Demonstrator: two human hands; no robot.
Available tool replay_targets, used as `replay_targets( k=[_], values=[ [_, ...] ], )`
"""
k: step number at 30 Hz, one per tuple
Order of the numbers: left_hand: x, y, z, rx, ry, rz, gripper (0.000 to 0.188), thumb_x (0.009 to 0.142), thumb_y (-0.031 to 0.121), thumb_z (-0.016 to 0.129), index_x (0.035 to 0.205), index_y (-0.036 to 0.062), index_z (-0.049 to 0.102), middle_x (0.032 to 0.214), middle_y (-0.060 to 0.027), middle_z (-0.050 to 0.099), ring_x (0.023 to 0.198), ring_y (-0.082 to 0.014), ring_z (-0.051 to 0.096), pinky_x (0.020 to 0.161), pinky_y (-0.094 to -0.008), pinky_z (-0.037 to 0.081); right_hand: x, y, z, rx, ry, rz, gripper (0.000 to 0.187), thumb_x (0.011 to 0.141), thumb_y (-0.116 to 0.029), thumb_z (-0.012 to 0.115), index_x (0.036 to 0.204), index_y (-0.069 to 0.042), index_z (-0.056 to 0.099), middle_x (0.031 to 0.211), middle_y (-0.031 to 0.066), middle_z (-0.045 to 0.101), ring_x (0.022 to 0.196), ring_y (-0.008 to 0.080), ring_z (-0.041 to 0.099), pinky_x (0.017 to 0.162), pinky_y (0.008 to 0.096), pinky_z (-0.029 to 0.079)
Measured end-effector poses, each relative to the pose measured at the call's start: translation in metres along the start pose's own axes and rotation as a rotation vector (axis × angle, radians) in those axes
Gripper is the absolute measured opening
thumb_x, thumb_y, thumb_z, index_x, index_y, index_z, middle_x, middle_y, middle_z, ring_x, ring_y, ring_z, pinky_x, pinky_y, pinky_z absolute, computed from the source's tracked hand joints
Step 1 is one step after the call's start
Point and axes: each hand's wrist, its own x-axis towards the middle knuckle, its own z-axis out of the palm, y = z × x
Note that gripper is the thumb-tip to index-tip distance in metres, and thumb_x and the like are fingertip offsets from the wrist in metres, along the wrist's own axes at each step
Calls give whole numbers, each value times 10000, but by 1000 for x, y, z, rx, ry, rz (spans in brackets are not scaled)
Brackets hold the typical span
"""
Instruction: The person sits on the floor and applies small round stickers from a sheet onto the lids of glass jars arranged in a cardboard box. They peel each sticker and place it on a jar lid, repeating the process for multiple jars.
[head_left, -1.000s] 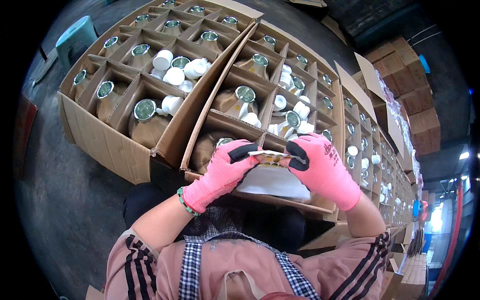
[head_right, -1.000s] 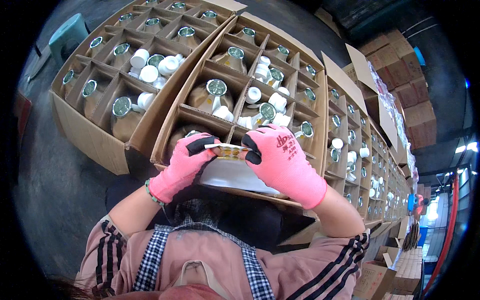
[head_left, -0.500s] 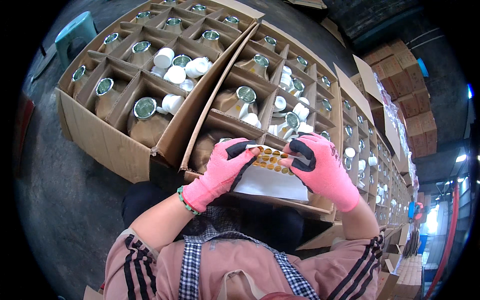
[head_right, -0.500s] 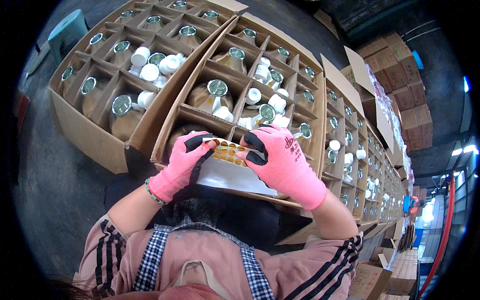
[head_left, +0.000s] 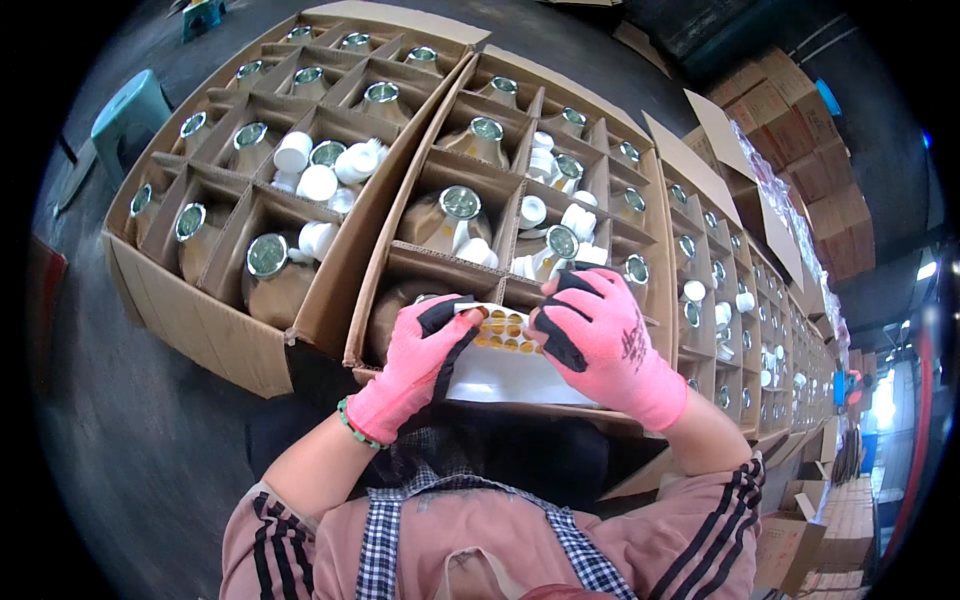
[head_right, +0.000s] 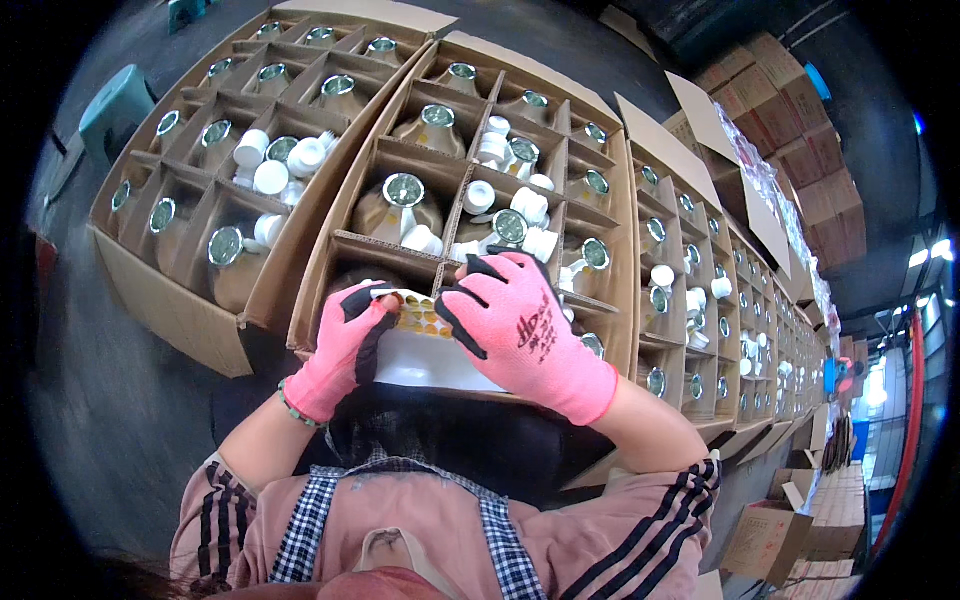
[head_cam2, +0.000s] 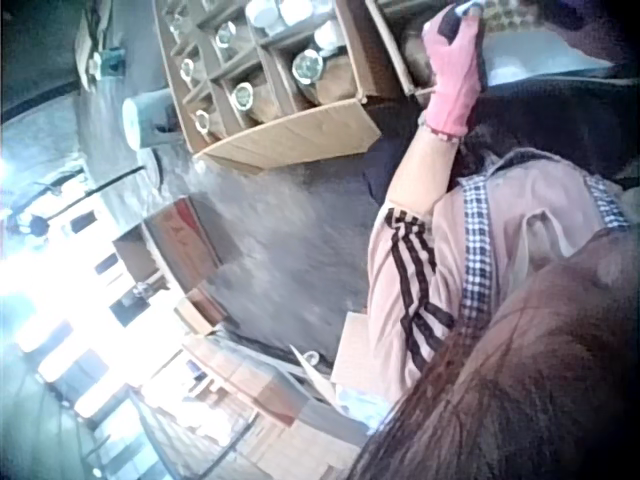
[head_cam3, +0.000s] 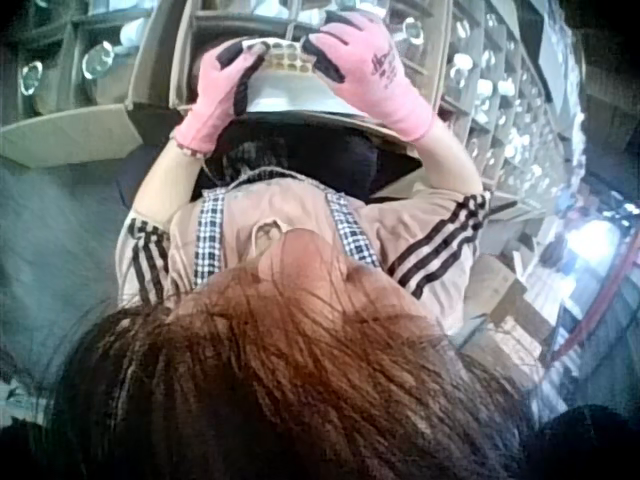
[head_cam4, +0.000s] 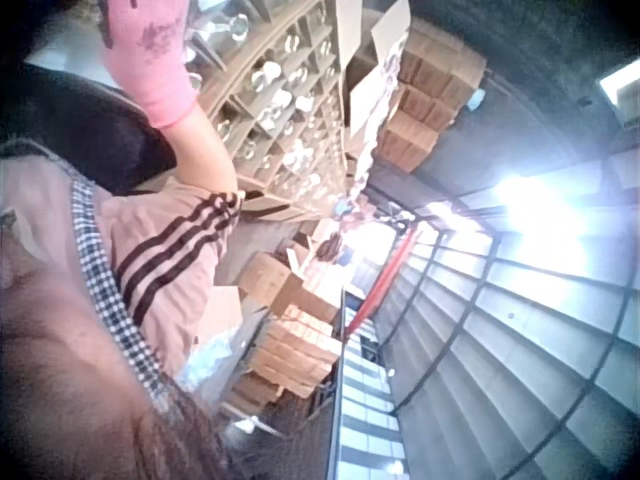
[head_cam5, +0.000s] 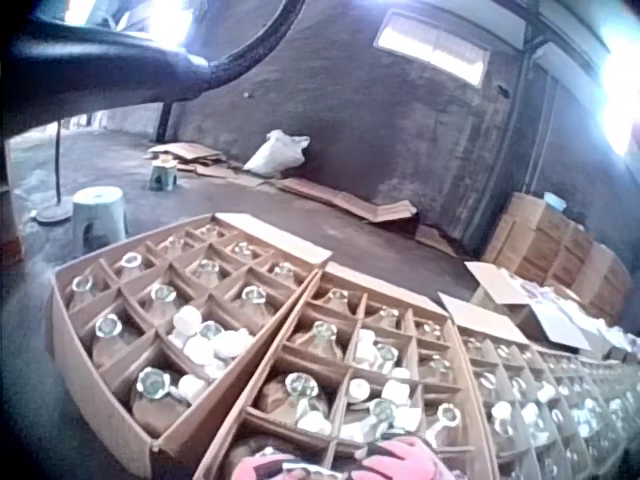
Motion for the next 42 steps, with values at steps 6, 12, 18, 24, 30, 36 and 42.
replay_targets(
  k=[6, 12, 18, 24, 30, 36, 42],
  values=[
    [-12, 9, -1, 38, 88, 10, 186, 761, 175, 608, 808, -3, 586, 732, 11, 530, 684, -57, 471, 616, -196, 382, 0, 19, -22, 475, 151, 130, 225, 569, 59, 627, 739, -43, 519, 835, 77, 579, 883, 264, 542, 796, 362, 400],
    [-28, 46, -18, -34, 332, 288, 176, 809, 94, 538, 925, -35, 569, 871, -60, 595, 791, -116, 540, 742, -229, 414, -43, 193, -56, 650, 650, 671, 156, 690, -65, 647, 837, -40, 601, 794, 26, 603, 712, 88, 542, 682, 218, 428],
    [-23, 39, -51, 461, 687, 317, 171, 842, 145, 510, 845, -13, 576, 736, 1, 557, 672, -59, 471, 604, -194, 364, -86, 344, -24, 429, 562, 976, 157, 655, -120, 678, 773, -41, 611, 682, 34, 604, 650, 96, 548, 610, 231, 433],
    [-10, 17, -75, 524, 723, 263, 191, 850, 174, 498, 836, 1, 579, 732, 11, 552, 660, -57, 465, 594, -198, 361, -74, 368, 13, 284, 490, 949, 199, 638, -188, 696, 744, -47, 603, 657, 38, 594, 599, 126, 540, 582, 264, 428],
    [-13, 3, -80, 348, 748, 342, 192, 853, 189, 491, 867, 17, 578, 770, 0, 554, 675, -68, 476, 613, -207, 374, -37, 409, 25, 185, 206, 852, 179, 630, -236, 671, 744, -103, 631, 800, 84, 624, 808, 249, 575, 737, 331, 442],
    [-16, 0, -72, 359, 802, 327, 171, 846, 173, 510, 885, 18, 571, 784, -20, 561, 704, -90, 503, 646, -223, 399, 16, 416, 41, -176, -347, 821, 155, 660, -232, 631, 808, -196, 656, 979, 75, 595, 980, 298, 510, 828, 377, 420],
    [-25, -3, -85, 371, 908, 339, 161, 833, 144, 535, 925, 13, 553, 811, -35, 570, 738, -98, 515, 675, -228, 408, 32, 423, 70, -469, -466, 742, 358, 692, -106, 557, 1049, -87, 558, 1176, 108, 477, 1157, 338, 366, 921, 453, 333]
  ],
)
